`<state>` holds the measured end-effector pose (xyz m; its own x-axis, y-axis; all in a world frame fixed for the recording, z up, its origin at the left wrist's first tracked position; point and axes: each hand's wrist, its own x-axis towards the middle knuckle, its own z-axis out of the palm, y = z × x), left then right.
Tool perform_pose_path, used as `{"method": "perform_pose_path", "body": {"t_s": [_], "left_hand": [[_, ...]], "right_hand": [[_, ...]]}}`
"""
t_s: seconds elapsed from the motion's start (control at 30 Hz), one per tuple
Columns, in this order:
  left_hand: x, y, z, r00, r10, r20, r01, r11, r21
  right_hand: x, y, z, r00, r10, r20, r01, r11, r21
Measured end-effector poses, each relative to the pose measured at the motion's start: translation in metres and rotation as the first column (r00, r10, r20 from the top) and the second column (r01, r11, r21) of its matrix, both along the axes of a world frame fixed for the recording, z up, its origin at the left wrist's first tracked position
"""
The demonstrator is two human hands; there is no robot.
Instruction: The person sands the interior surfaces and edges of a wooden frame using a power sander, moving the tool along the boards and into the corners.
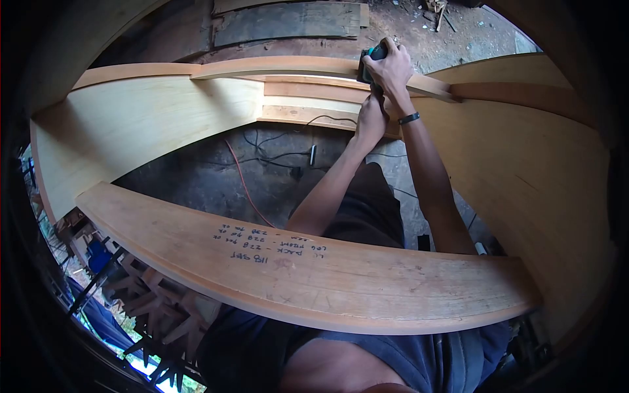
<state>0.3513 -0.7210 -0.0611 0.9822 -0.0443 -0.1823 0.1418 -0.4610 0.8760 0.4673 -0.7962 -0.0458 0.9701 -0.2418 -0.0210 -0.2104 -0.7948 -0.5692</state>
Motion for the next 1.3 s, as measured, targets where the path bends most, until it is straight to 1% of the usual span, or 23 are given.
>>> {"method": "perform_pose_path", "body": {"t_s": [0.03,0.1,0.17,0.23,0.3,0.37,0.43,0.5,0.57,0.63,0.67,0.7,0.73,0.83,0.9,0.93,0.97,1.03,1.1,1.13,1.17,1.23,1.3], "left_hand": [[-0.003,0.001,0.004,1.0,-0.008,-0.005,0.008,1.0,0.0],[0.001,-0.004,0.01,0.994,-0.037,-0.107,0.037,0.999,-0.006],[0.003,-0.019,0.009,0.993,-0.046,-0.111,0.041,0.998,-0.045],[0.004,-0.033,0.008,0.985,-0.085,-0.149,0.079,0.996,-0.046],[0.001,-0.048,0.002,0.977,-0.151,-0.153,0.137,0.986,-0.098],[-0.001,-0.07,-0.006,0.988,-0.15,-0.038,0.144,0.981,-0.131],[-0.001,-0.084,0.003,0.99,-0.138,-0.04,0.131,0.979,-0.156],[0.001,-0.092,0.006,0.976,-0.19,-0.103,0.179,0.978,-0.11],[0.001,-0.092,0.003,0.975,-0.196,-0.105,0.184,0.977,-0.108],[-0.002,-0.086,0.001,0.968,-0.21,-0.137,0.2,0.976,-0.086],[-0.002,-0.079,0.001,0.974,-0.188,-0.126,0.177,0.98,-0.093],[-0.002,-0.071,-0.002,0.98,-0.163,-0.111,0.153,0.983,-0.098],[-0.002,-0.061,-0.001,0.98,-0.152,-0.127,0.143,0.987,-0.078],[-0.004,-0.035,-0.004,0.998,-0.066,0.002,0.066,0.996,-0.068],[-0.003,-0.024,-0.007,0.997,-0.068,0.031,0.068,0.998,0.011],[-0.004,-0.027,0.002,0.999,-0.003,0.049,0.004,1.0,-0.026],[-0.005,-0.029,0.0,0.998,-0.002,0.07,0.002,1.0,-0.001],[-0.006,-0.034,0.004,0.999,-0.051,0.018,0.051,0.999,-0.005],[-0.008,-0.05,0.001,0.997,-0.072,0.017,0.073,0.996,-0.059],[-0.009,-0.059,0.0,0.993,-0.108,-0.052,0.106,0.994,-0.035],[-0.014,-0.071,-0.024,0.991,-0.124,0.047,0.127,0.989,-0.079],[-0.016,-0.098,0.004,0.985,-0.131,-0.113,0.109,0.977,-0.185],[-0.017,-0.119,-0.003,0.98,-0.195,-0.041,0.179,0.951,-0.251]], "right_hand": [[-0.003,0.001,-0.001,1.0,-0.008,-0.005,0.008,1.0,0.0],[-0.002,-0.007,-0.001,0.999,0.015,0.043,-0.014,1.0,-0.02],[0.0,-0.024,0.0,0.996,-0.009,0.083,0.012,1.0,-0.029],[-0.003,-0.042,0.002,0.999,-0.038,0.029,0.039,0.999,-0.029],[-0.009,-0.066,0.003,0.996,-0.07,0.06,0.072,0.997,-0.04],[-0.012,-0.089,0.004,0.993,-0.098,0.069,0.1,0.995,-0.018],[-0.014,-0.106,0.003,0.989,-0.14,0.046,0.142,0.989,-0.051],[-0.016,-0.118,0.003,0.984,-0.172,0.05,0.174,0.984,-0.037],[-0.017,-0.118,0.002,0.981,-0.184,0.058,0.187,0.982,-0.04],[-0.018,-0.11,0.0,0.974,-0.195,0.117,0.203,0.978,-0.056],[-0.018,-0.102,0.001,0.981,-0.176,0.084,0.181,0.982,-0.056],[-0.018,-0.092,0.008,0.988,-0.154,0.033,0.154,0.988,0.001],[-0.016,-0.08,0.004,0.991,-0.13,0.039,0.13,0.991,0.009],[-0.012,-0.045,0.006,0.997,-0.073,-0.002,0.073,0.997,0.035],[-0.011,-0.029,0.002,0.989,-0.062,0.132,0.062,0.998,0.005],[-0.009,-0.027,0.004,0.998,-0.037,0.053,0.037,0.999,0.008],[-0.011,-0.033,0.006,0.997,-0.051,0.05,0.051,0.999,0.004],[-0.011,-0.038,0.002,0.999,-0.009,0.043,0.008,0.999,0.035],[-0.015,-0.058,0.003,0.998,-0.032,0.045,0.031,0.999,0.028],[-0.018,-0.072,0.006,0.999,-0.024,0.041,0.023,0.999,0.023],[-0.02,-0.086,0.007,0.999,-0.022,0.036,0.021,1.0,0.019],[-0.024,-0.116,0.004,0.999,0.001,0.041,0.0,1.0,-0.031],[-0.024,-0.144,0.002,0.998,0.049,0.036,-0.047,0.997,-0.063]]}}
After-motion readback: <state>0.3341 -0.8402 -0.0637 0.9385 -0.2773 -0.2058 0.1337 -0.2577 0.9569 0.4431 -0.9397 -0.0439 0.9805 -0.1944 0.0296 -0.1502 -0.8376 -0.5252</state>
